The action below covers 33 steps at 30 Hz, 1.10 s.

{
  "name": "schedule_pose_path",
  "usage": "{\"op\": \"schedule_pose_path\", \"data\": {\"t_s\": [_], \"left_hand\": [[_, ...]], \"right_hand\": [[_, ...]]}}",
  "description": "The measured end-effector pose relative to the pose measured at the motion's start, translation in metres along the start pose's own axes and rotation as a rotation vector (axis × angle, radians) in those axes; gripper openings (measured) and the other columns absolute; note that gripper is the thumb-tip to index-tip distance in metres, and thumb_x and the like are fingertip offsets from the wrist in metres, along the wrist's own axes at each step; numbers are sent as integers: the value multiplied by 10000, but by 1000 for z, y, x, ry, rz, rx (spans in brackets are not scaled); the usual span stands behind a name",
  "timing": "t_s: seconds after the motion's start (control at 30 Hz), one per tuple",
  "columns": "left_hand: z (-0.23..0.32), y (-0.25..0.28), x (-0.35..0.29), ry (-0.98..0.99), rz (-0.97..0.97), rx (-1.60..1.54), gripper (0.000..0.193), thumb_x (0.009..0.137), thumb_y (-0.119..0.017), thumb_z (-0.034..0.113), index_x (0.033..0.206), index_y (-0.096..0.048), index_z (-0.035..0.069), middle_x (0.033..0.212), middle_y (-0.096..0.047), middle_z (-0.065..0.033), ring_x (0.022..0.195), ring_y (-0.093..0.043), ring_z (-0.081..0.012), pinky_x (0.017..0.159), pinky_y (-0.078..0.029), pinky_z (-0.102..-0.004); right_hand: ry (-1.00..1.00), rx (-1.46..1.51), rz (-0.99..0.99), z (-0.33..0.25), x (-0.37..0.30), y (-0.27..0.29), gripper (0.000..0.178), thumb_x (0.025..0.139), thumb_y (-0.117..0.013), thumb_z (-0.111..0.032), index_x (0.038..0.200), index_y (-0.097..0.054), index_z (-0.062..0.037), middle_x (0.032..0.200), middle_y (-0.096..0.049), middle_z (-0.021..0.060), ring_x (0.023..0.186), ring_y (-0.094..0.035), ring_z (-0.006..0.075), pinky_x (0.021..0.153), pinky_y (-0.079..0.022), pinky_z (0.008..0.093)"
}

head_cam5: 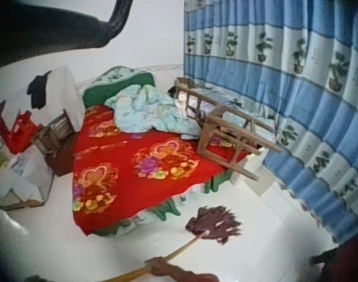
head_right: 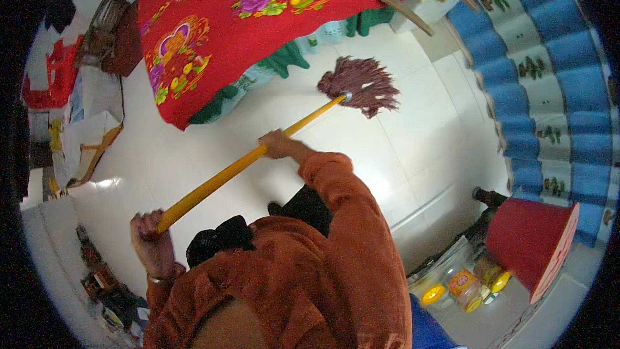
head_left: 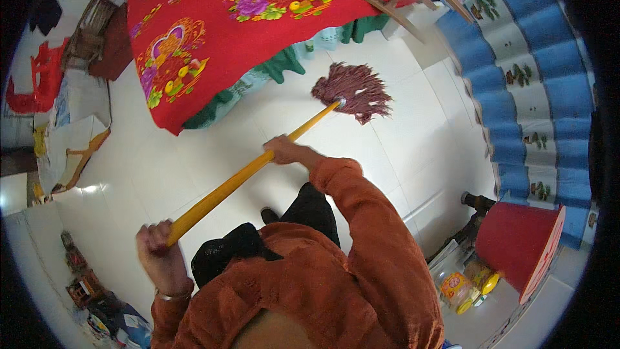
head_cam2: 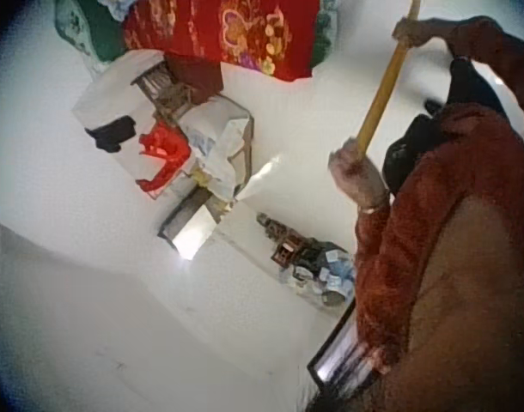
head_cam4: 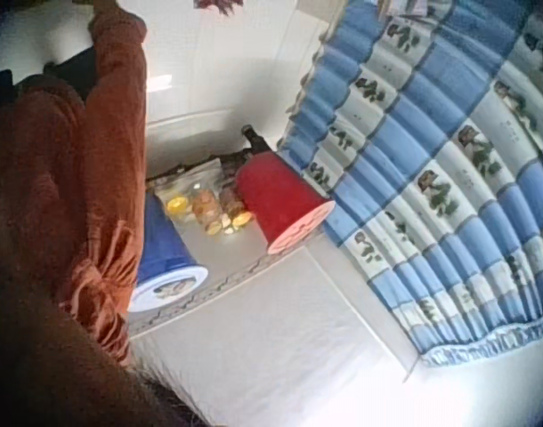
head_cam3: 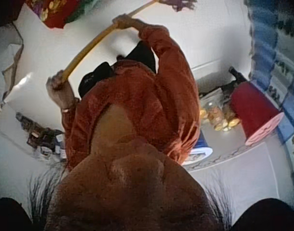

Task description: The person mops the tiled floor of a bedroom using a yellow-handled string mop. They move the mop back and forth across the floor, navigating around furniture such as a bed with a red floral cover, a glass table, and a blue bucket.

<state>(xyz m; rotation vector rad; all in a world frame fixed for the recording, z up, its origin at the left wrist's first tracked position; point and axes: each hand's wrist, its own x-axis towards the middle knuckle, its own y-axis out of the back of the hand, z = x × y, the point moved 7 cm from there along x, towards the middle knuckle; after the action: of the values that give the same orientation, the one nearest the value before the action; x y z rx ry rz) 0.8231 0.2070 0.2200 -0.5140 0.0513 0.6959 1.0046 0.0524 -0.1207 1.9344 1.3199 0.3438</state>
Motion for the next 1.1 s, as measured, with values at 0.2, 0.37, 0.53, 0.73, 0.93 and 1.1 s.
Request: {"op": "schedule_pose_path", "data": {"t_s": [0.2,0.37,0.53,0.73,0.93,1.1], "left_hand": [[126,165,-74,-178,202,-18,313,905,-450,140,636,-291,121,599,-316,-1,635,-352,-161,845,-353,-360],[200,250,-169,-372,528,195,359,914,-455,191,628,-244,140,596,-228,11,586,-273,-136,812,-349,-331],[224,252,-208,-549,765,377,308,950,-387,176,659,-341,88,585,-268,-7,574,-321,-139,834,-411,-365],[217,220,-210,-547,213,856,349,942,-405,276,642,-375,101,549,-350,-10,520,-362,-125,648,-385,-317],[214,202,-204,-714,345,890,379,929,-419,300,608,-352,110,507,-363,-23,470,-371,-124,566,-389,-307],[189,182,-200,-734,365,853,348,936,-392,284,645,-358,96,537,-360,-41,497,-363,-136,653,-455,-365]], "right_hand": [[294,141,-147,-211,82,-118,251,744,-659,-342,769,-537,-124,755,-590,86,782,-578,298,727,-387,452],[473,201,-371,-373,112,-215,274,761,-657,-335,807,-540,-91,773,-595,95,821,-577,295,782,-375,436],[638,283,-325,-461,130,-283,272,749,-674,-323,836,-560,-92,778,-602,98,829,-579,295,785,-405,414],[810,259,-509,-501,119,-302,257,733,-690,-303,820,-574,-90,829,-608,86,850,-584,276,745,-452,395],[791,162,-433,-461,132,-278,287,721,-682,-308,902,-604,-100,923,-613,90,923,-570,280,815,-433,390],[691,36,-450,-405,130,-221,239,724,-649,-276,878,-633,-94,886,-626,101,896,-587,295,782,-462,401]]}}
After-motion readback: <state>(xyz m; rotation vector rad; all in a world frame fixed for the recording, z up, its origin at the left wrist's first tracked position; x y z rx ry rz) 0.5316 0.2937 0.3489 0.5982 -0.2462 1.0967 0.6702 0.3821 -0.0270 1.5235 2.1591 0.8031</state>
